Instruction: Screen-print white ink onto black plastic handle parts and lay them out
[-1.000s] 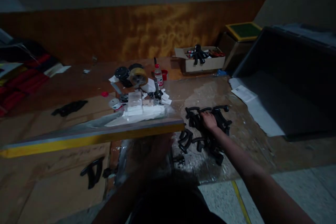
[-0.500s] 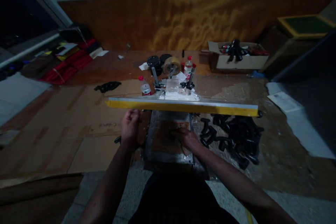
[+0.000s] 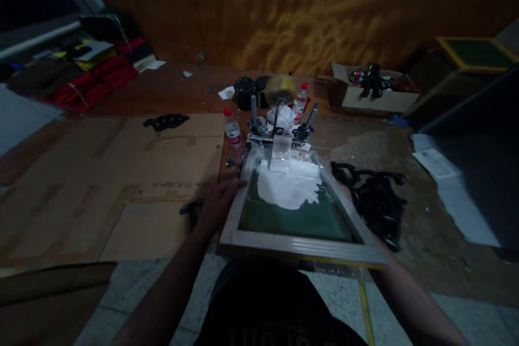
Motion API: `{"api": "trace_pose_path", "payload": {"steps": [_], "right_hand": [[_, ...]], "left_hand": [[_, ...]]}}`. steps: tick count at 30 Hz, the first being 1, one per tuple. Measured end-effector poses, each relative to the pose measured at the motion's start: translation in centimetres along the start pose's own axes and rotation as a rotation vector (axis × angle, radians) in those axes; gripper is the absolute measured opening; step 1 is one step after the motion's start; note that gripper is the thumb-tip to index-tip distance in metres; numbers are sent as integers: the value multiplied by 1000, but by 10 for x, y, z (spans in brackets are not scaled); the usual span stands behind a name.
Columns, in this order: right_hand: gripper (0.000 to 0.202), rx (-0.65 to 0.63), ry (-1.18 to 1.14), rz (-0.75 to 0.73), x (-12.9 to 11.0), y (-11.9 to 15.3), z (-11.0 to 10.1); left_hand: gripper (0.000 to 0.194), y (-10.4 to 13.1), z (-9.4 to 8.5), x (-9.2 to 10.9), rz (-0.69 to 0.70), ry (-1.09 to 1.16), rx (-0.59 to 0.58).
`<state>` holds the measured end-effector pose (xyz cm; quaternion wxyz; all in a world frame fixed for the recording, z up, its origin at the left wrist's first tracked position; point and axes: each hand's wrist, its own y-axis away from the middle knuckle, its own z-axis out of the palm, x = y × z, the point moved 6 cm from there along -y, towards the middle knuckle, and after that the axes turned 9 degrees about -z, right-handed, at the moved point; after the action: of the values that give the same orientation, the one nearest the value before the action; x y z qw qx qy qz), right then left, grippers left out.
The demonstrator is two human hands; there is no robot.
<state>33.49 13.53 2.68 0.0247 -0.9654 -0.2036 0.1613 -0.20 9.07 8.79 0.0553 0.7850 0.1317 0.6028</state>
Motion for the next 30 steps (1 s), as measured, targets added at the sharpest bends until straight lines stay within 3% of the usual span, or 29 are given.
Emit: {"api": "trace_pose_path", "payload": {"steps": [2, 5, 7, 9, 12, 15, 19, 23, 26, 30], "right_hand": [[42, 106, 31, 100, 14, -11, -23], [52, 230, 36, 14, -18, -46, -40], [57, 136, 56, -120, -57, -71, -33], [45, -52, 78, -156, -84, -89, -17], [25, -269, 108, -94, -100, -90, 4], [20, -320, 170, -97, -109, -69, 17], [24, -379, 174, -323, -132, -25, 30], [28, -454, 84, -562, -139, 3, 25], [29, -444, 0, -557, -131, -6, 18], [25, -249, -14, -420, -123, -23, 20]], "left_hand": [[56, 3, 8, -36, -49, -42, -56], [67, -1, 25, -85, -108, -71, -110], [69, -8, 35, -108, -122, -87, -123], [66, -14, 42, -121, -121, -91, -144], [61, -20, 45, -130, -120, -104, -153], [58, -21, 44, -132, -102, -92, -162], [60, -20, 44, -136, -94, -78, -169], [60, -19, 44, -136, -91, -104, -157], [59, -18, 45, -132, -106, -115, -165], [58, -17, 44, -126, -99, -76, -158]]}}
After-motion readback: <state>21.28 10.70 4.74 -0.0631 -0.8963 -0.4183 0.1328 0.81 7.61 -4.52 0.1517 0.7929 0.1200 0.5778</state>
